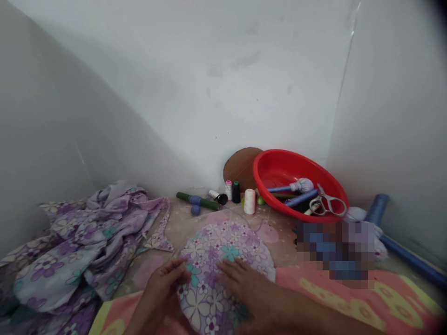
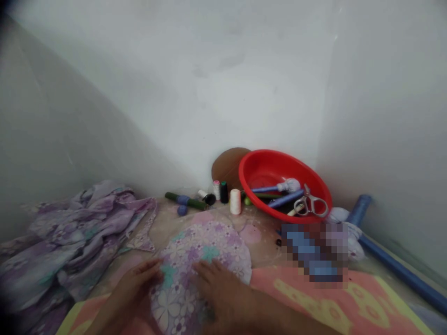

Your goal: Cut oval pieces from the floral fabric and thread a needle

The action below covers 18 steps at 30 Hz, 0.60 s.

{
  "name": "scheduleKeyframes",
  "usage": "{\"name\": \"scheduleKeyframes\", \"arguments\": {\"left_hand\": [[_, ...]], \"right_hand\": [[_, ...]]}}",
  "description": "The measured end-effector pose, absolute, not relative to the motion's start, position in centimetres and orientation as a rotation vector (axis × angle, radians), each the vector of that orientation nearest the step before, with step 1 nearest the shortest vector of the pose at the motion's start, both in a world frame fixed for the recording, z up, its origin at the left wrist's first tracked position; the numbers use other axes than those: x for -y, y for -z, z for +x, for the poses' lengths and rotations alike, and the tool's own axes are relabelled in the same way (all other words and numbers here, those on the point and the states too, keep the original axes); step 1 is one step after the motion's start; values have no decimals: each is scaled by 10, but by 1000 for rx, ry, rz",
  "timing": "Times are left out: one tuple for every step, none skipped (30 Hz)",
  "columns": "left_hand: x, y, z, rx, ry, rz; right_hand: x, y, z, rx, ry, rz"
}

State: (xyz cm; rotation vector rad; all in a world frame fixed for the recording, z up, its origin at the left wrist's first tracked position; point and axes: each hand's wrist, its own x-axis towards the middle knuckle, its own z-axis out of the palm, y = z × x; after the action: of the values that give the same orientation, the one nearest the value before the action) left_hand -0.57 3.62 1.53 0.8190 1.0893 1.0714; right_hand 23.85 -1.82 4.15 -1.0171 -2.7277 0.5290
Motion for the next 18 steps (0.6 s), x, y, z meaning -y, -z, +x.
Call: {"name": "scheduleKeyframes", "arguments": {"left_hand": [[-36, -20, -4, -1083, -1081, 813], [-36, -24, -2, -1080, -1091, 812], [-36, -29, 0, -1077, -1096, 813], [-36, -33, 2, -1075, -1096, 816], [-35, -37, 3, -1075, -1097, 818], [-35, -40, 5, -1075, -1095, 820], [-36, -42, 7, -1075, -1091, 823], [-36, -43, 8, -1074, -1084, 828], [-37, -44, 10, -1071, -1077, 837], [-39, -44, 11, -1064, -1076, 847], [-42, -43, 13, -1054, -1071, 859], [-45, -44, 14, -1041, -1063, 872], [-49, -45, 16, -1026, -1057, 887], [-54, -47, 18, -1011, -1057, 903], [-59, -51, 20, -1000, -1065, 922], [-65, -58, 22, -992, -1081, 944], [-72, -67, 25, -982, -1116, 973], [-78, -78, 28, -979, -1159, 1004]], "right_hand": [[26, -37, 234, 2734, -545, -1029], [31, -32, 230, 2721, -559, -1087], [34, -27, 227, 2705, -549, -1141], [36, -22, 225, 2699, -529, -1187], [36, -18, 224, 2699, -504, -1224], [36, -16, 223, 2707, -476, -1244], [35, -14, 222, 2719, -452, -1252], [34, -12, 222, 2727, -434, -1254], [33, -11, 222, 2728, -422, -1251], [32, -9, 221, 2717, -412, -1245], [32, -8, 221, 2692, -400, -1244], [31, -7, 221, 2659, -392, -1252], [30, -8, 221, 2618, -385, -1276], [29, -12, 222, 2570, -377, -1322], [27, -18, 224, 2518, -364, -1388], [24, -28, 228, 2465, -342, -1462], [19, -41, 232, 2397, -295, -1567], [14, -58, 238, 2331, -216, -1662]]}}
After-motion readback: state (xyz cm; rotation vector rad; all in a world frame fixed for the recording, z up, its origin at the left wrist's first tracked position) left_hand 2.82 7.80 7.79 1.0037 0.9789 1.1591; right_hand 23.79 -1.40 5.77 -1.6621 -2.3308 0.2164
